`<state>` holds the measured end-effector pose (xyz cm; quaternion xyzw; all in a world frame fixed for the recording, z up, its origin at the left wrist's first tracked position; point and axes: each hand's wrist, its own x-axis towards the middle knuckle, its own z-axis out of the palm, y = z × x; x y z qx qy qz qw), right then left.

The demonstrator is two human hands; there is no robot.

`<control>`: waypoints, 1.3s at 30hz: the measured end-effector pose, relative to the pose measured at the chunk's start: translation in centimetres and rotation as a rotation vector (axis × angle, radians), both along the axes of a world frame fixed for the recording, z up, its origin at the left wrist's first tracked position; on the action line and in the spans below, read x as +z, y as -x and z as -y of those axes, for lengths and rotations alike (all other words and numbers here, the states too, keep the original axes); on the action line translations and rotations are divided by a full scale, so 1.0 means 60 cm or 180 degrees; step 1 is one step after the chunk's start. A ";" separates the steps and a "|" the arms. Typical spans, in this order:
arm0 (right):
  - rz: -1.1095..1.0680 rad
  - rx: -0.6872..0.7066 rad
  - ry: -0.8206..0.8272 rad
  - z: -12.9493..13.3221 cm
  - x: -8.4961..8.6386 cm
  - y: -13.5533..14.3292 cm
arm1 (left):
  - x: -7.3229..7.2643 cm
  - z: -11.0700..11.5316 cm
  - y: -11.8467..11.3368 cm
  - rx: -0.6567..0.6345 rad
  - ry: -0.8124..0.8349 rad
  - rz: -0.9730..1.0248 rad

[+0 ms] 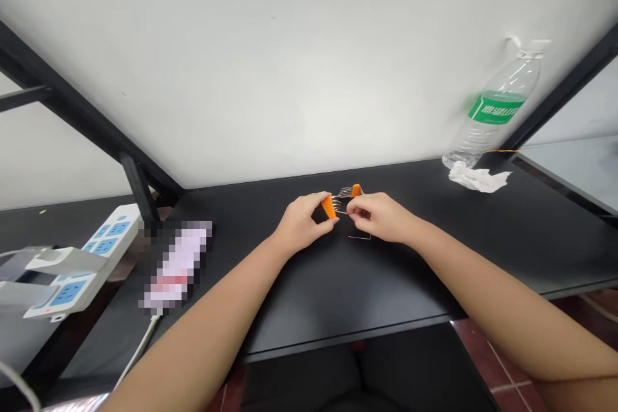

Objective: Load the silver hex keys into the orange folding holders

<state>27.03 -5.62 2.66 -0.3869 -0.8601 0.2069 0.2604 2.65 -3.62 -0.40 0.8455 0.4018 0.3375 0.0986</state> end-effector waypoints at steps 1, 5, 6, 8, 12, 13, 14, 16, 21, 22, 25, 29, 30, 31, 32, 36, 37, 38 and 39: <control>-0.0015 0.0009 -0.0002 0.000 0.001 -0.001 | 0.000 0.000 0.000 -0.0001 -0.0004 0.0011; -0.0006 0.0064 0.0005 0.001 0.002 -0.001 | 0.002 0.000 0.000 0.0014 -0.0015 0.0038; -0.0005 0.0075 -0.0008 0.002 0.002 0.000 | 0.002 0.001 0.000 0.0019 -0.0021 0.0021; -0.0009 0.0104 -0.0068 0.003 0.003 0.003 | 0.003 0.002 0.001 0.0023 -0.0060 -0.0030; -0.0044 0.0098 -0.0080 0.006 0.006 0.004 | 0.003 0.004 0.001 0.0019 -0.0079 -0.0100; -0.0072 0.0073 -0.0051 0.006 0.007 0.004 | 0.002 0.004 0.001 0.0016 -0.0076 -0.0100; -0.0097 0.0050 -0.0019 0.006 0.008 0.003 | 0.002 0.004 0.001 0.0013 -0.0082 -0.0089; -0.0114 0.0028 0.0021 0.006 0.009 0.002 | 0.003 0.004 0.001 0.0014 -0.0097 -0.0058; -0.0096 0.0029 0.0049 0.006 0.008 0.002 | 0.008 0.005 0.001 0.0047 -0.0048 -0.0053; -0.0141 0.0007 0.0094 0.006 0.008 0.002 | 0.009 0.005 0.002 0.0034 -0.0051 -0.0080; -0.0362 -0.0082 0.0546 0.007 0.006 0.000 | 0.008 0.005 0.004 -0.0032 -0.0159 -0.0151; -0.0867 -0.0190 0.1604 0.006 0.004 -0.002 | 0.004 0.003 0.007 -0.0127 -0.0380 -0.0227; -0.1028 -0.0209 0.1811 0.005 0.004 -0.001 | 0.003 0.003 0.007 -0.0148 -0.0410 -0.0254; -0.1190 -0.0217 0.1966 0.005 0.004 0.000 | 0.003 0.003 0.007 -0.0167 -0.0429 -0.0275; -0.1347 -0.0224 0.2088 0.004 0.004 0.003 | 0.004 0.003 0.006 -0.0182 -0.0438 -0.0290; -0.1738 -0.0298 0.2425 0.006 0.003 0.015 | 0.007 0.008 -0.001 -0.0251 -0.0374 -0.0282; -0.1767 -0.0309 0.2477 0.007 0.002 0.017 | 0.007 0.010 -0.002 -0.0260 -0.0347 -0.0268; -0.1797 -0.0309 0.2503 0.007 0.002 0.017 | 0.007 0.010 -0.003 -0.0263 -0.0334 -0.0244; -0.1834 -0.0301 0.2506 0.008 0.002 0.017 | 0.007 0.011 -0.003 -0.0258 -0.0332 -0.0215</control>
